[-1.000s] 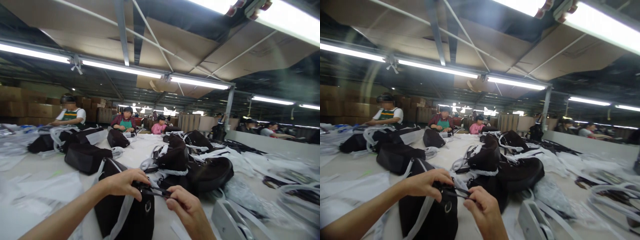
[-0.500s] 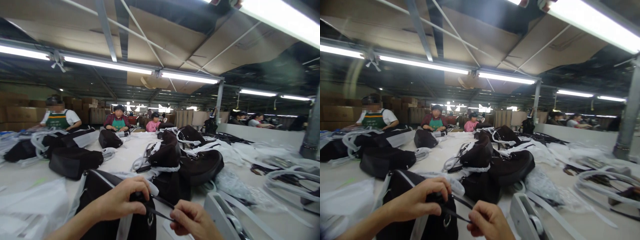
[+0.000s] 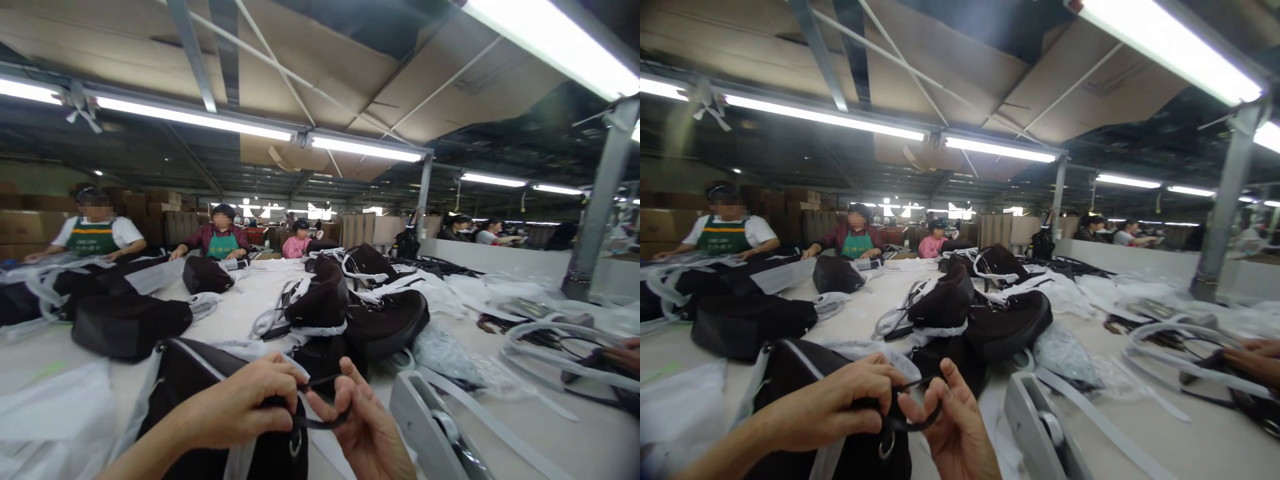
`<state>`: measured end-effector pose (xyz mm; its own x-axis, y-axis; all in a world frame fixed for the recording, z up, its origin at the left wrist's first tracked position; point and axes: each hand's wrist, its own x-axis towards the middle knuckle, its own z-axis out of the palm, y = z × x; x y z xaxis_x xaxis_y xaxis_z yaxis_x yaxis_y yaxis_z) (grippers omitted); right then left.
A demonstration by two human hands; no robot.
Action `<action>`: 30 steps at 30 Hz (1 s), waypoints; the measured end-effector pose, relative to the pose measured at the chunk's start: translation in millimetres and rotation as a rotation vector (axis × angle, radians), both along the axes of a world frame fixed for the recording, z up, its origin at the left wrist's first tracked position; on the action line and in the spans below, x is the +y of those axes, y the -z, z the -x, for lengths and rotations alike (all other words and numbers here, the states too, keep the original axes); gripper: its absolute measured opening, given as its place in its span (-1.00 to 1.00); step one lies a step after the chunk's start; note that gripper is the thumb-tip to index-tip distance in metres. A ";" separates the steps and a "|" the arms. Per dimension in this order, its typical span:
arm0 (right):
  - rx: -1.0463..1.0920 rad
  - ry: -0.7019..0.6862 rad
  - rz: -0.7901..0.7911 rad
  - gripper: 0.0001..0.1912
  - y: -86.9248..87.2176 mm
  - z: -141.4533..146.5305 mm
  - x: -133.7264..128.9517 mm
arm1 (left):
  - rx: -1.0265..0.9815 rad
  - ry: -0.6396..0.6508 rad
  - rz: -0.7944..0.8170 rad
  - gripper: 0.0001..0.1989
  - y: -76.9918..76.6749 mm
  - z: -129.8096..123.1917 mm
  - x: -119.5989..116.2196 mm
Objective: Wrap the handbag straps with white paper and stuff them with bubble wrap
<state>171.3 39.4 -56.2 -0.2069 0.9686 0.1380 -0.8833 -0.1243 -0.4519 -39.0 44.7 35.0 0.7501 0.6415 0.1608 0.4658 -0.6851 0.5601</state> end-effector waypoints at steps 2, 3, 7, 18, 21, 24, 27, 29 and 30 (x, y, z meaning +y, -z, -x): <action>0.030 -0.026 -0.038 -0.61 1.2 -4.5 0.4 | -0.013 -0.034 -0.038 -0.88 4.3 -3.6 -0.9; 0.027 -0.022 -0.055 -0.63 2.0 -6.5 1.0 | -0.016 -0.071 -0.055 -0.88 7.0 -4.9 -0.9; -0.118 0.090 -0.085 -0.61 2.6 -10.7 2.3 | -0.073 -0.223 -0.028 -0.95 17.0 -9.8 2.1; -1.296 0.304 -0.209 -0.60 22.7 -31.0 24.7 | -0.140 -0.333 -0.104 -0.81 29.8 -20.6 10.1; -1.763 0.258 -0.209 -0.83 47.1 -30.1 37.2 | -0.195 -0.378 -0.122 -0.82 35.1 -16.9 9.1; -2.023 0.256 -0.180 -0.83 70.5 -19.9 43.6 | -0.226 -0.413 -0.147 -0.81 38.3 -16.2 7.7; -2.187 0.231 -0.182 -0.62 86.1 -10.2 45.8 | -0.240 -0.417 -0.150 -0.80 39.4 -16.6 6.5; -2.225 0.225 -0.211 -0.62 92.4 -8.2 47.2 | -0.248 -0.409 -0.154 -0.80 39.8 -16.2 6.2; -2.223 0.236 -0.239 -0.66 94.2 -8.9 48.3 | -0.250 -0.408 -0.162 -0.80 40.1 -15.8 6.2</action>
<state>180.2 87.6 -150.4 -0.0690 0.9976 0.0042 0.9050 0.0644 -0.4204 -23.3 50.9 -5.1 0.3691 0.8265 0.4251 0.5790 -0.5623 0.5905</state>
